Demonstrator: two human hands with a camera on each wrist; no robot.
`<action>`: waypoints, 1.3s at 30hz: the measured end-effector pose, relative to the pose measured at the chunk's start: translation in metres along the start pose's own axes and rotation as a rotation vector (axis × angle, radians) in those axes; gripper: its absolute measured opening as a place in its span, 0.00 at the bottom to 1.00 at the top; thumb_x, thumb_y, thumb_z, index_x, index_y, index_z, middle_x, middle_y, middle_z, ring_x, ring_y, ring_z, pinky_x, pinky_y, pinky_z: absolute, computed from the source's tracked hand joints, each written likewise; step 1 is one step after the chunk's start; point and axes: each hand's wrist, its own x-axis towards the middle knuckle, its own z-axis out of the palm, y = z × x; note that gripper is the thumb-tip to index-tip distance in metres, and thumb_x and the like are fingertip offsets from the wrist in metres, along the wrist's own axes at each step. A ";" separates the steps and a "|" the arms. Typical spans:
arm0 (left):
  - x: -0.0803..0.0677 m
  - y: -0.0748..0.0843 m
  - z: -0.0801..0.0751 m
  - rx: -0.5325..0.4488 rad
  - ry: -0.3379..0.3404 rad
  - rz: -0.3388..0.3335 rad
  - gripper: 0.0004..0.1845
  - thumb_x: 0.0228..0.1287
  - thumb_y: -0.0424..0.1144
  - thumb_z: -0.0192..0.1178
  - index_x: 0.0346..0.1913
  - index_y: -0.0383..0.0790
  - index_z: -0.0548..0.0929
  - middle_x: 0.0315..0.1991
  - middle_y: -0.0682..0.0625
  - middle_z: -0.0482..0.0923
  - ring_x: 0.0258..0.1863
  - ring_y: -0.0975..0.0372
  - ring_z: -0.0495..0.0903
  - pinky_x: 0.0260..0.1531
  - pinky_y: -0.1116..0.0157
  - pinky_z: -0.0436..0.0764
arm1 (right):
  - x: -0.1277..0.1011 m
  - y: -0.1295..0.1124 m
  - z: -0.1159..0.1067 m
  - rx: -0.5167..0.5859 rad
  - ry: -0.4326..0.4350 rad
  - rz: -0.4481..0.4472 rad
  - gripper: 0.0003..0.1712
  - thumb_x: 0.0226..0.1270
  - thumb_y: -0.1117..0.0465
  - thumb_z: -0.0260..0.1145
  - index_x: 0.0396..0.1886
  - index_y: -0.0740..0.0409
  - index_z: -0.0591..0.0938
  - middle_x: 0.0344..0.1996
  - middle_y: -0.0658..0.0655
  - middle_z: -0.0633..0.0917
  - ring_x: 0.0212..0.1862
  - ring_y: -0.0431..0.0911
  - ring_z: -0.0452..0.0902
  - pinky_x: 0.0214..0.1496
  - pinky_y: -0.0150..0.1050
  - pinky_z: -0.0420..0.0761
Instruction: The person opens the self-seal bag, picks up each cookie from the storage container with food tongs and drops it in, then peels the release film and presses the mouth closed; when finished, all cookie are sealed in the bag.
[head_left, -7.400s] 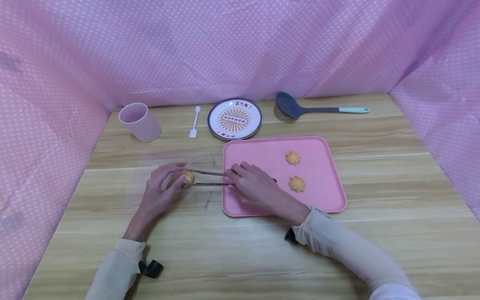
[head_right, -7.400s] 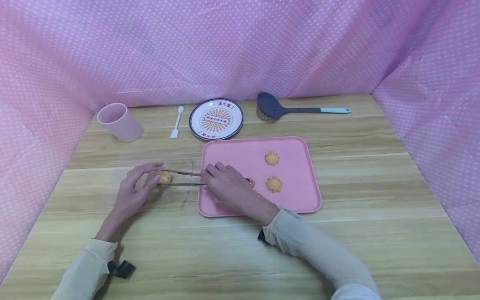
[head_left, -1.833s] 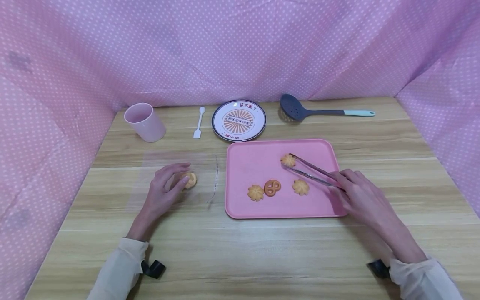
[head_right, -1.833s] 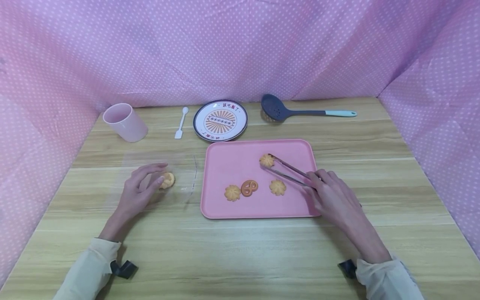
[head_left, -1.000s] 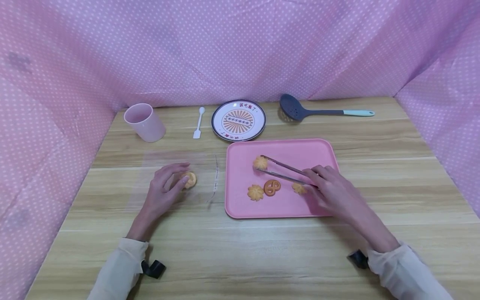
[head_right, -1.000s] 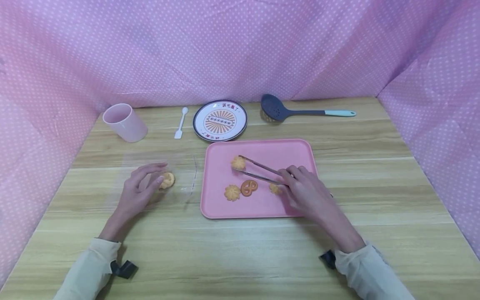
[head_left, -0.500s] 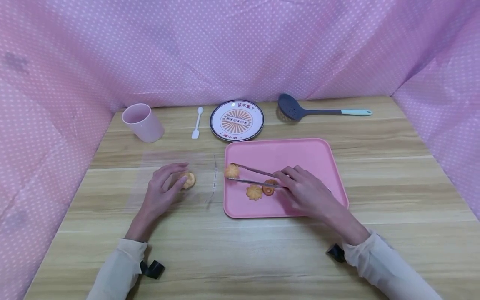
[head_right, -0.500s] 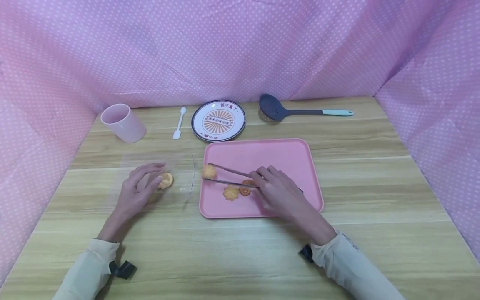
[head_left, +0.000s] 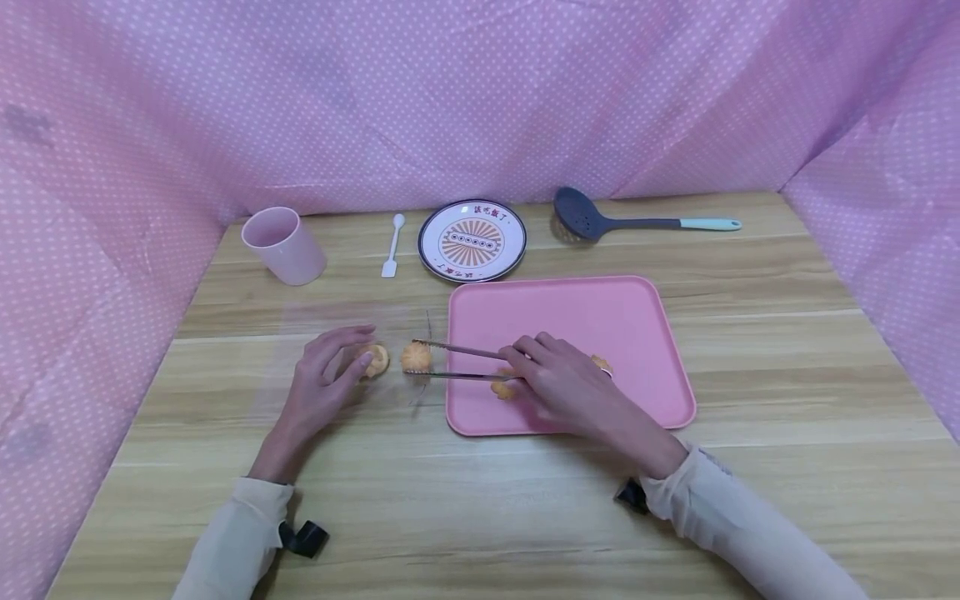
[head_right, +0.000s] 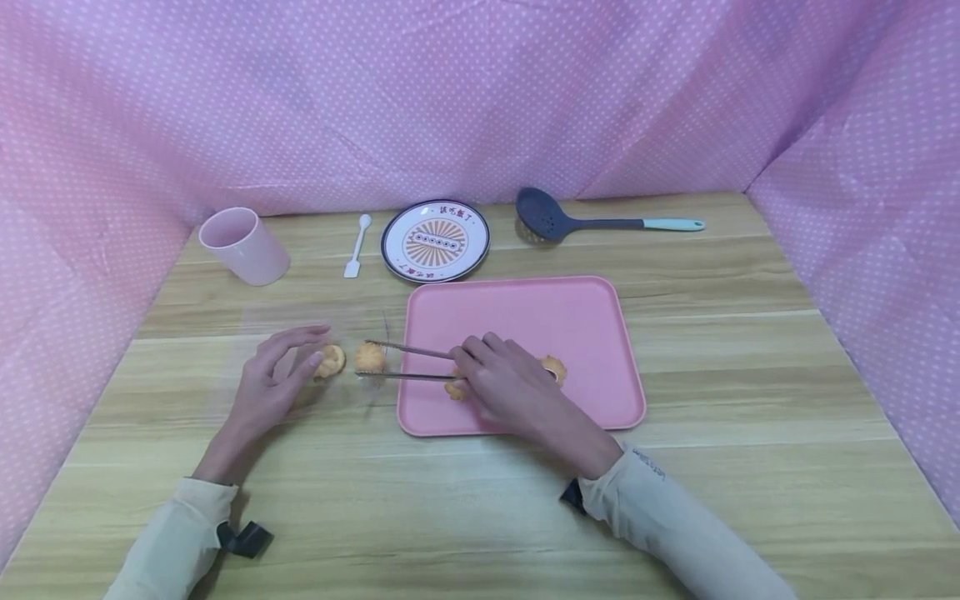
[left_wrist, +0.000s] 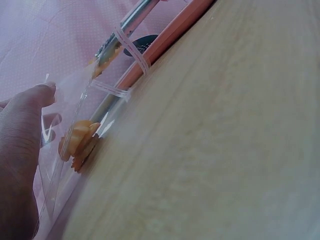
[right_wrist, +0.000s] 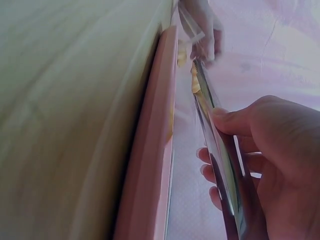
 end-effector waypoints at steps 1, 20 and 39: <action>0.000 0.000 0.000 -0.002 -0.001 0.001 0.15 0.62 0.20 0.67 0.50 0.34 0.87 0.58 0.42 0.84 0.62 0.51 0.76 0.67 0.62 0.60 | 0.001 -0.002 0.001 0.005 -0.001 -0.005 0.19 0.68 0.62 0.74 0.56 0.62 0.84 0.46 0.56 0.84 0.45 0.51 0.78 0.47 0.44 0.81; -0.002 -0.001 -0.001 0.005 -0.011 -0.023 0.17 0.62 0.20 0.68 0.52 0.35 0.86 0.58 0.43 0.84 0.63 0.51 0.75 0.67 0.63 0.60 | 0.034 -0.031 0.012 -0.060 -0.062 -0.077 0.22 0.65 0.71 0.70 0.60 0.58 0.83 0.48 0.55 0.83 0.47 0.49 0.77 0.46 0.41 0.81; -0.001 -0.003 0.001 -0.004 0.012 0.027 0.18 0.59 0.17 0.68 0.52 0.33 0.86 0.57 0.41 0.85 0.62 0.52 0.76 0.66 0.63 0.62 | 0.029 -0.022 0.008 -0.059 -0.077 -0.037 0.22 0.71 0.63 0.71 0.63 0.60 0.82 0.50 0.56 0.83 0.48 0.51 0.77 0.46 0.42 0.80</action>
